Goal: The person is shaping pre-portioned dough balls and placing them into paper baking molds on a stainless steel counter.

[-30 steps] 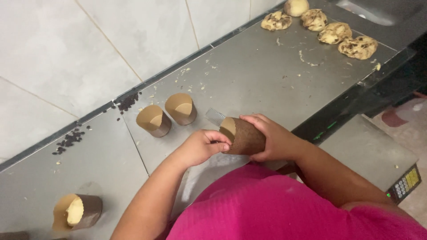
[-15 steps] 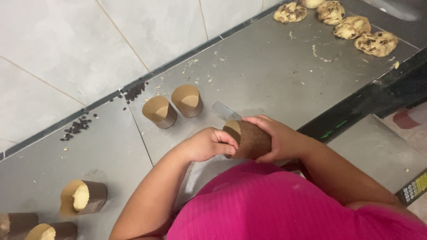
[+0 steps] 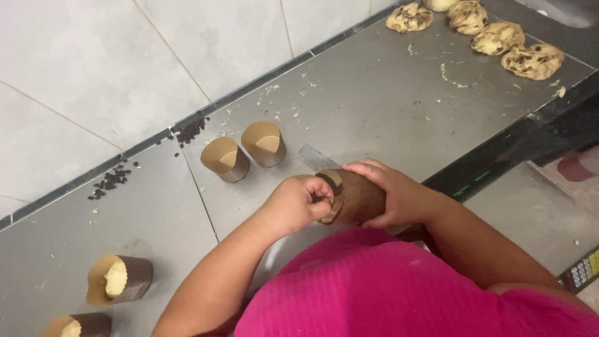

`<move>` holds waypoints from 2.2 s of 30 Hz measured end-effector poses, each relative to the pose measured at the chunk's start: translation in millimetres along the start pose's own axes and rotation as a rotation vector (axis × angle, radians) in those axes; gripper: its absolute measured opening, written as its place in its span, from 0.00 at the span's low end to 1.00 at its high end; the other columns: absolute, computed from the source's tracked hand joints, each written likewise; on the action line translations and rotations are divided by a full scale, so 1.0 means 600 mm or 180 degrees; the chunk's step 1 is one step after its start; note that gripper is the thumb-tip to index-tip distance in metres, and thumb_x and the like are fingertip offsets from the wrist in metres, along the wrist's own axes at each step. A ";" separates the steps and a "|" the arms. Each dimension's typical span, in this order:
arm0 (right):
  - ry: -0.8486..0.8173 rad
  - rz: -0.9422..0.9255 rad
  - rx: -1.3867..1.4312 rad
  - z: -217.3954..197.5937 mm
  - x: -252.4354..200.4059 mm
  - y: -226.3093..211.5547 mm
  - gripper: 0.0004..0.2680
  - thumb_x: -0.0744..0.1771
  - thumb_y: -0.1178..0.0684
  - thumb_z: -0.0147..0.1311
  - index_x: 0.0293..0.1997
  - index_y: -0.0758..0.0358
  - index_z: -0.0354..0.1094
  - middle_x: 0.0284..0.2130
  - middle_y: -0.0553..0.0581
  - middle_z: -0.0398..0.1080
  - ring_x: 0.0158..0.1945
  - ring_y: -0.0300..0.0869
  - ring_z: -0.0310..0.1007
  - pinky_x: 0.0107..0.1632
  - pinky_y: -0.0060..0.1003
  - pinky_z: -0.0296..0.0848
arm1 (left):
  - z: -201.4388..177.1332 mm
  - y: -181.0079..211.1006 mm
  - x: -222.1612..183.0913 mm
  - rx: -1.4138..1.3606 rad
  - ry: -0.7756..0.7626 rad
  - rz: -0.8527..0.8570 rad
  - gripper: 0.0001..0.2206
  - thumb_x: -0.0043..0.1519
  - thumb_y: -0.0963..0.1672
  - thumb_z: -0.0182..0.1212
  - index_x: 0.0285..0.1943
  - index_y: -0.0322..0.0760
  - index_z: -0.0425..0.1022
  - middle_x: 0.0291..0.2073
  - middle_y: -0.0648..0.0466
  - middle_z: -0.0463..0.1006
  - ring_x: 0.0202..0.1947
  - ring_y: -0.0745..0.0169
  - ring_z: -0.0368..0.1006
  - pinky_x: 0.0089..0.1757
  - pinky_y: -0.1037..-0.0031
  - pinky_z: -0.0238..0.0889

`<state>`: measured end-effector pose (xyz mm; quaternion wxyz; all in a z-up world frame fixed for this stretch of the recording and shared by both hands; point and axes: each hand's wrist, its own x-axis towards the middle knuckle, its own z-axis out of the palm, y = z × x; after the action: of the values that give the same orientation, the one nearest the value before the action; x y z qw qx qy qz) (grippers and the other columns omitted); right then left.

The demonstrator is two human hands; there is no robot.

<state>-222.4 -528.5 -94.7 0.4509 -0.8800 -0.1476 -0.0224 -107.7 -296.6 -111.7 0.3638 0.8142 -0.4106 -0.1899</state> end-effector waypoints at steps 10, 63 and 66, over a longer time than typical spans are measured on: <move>0.0121 0.0124 -0.0281 -0.046 -0.030 0.014 0.41 0.50 0.50 0.79 0.70 0.54 0.58 0.64 0.59 0.64 0.69 0.57 0.63 0.68 0.57 0.60 | -0.088 -0.004 0.025 0.0087 0.0598 0.0011 0.06 0.55 0.46 0.66 0.37 0.45 0.82 0.30 0.52 0.81 0.37 0.48 0.80 0.38 0.65 0.73; 0.0592 0.0931 -0.0049 -0.075 -0.059 0.070 0.43 0.49 0.48 0.78 0.72 0.55 0.56 0.64 0.60 0.64 0.69 0.55 0.62 0.71 0.57 0.57 | -0.137 0.011 0.245 0.1805 0.1112 0.0923 0.07 0.64 0.49 0.59 0.41 0.46 0.78 0.31 0.55 0.77 0.36 0.49 0.76 0.37 0.63 0.71; 0.0707 0.0967 -0.0056 -0.077 -0.062 0.067 0.43 0.50 0.49 0.78 0.72 0.53 0.56 0.66 0.56 0.64 0.70 0.51 0.62 0.71 0.54 0.57 | -0.118 -0.015 0.321 0.3003 0.1591 0.1314 0.04 0.62 0.46 0.62 0.39 0.44 0.77 0.30 0.57 0.72 0.35 0.56 0.74 0.35 0.65 0.68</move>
<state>-242.2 -596.7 -105.4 0.4549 -0.8882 0.0379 -0.0525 54.0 -417.7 -73.4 0.0766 0.8116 -0.5029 0.2873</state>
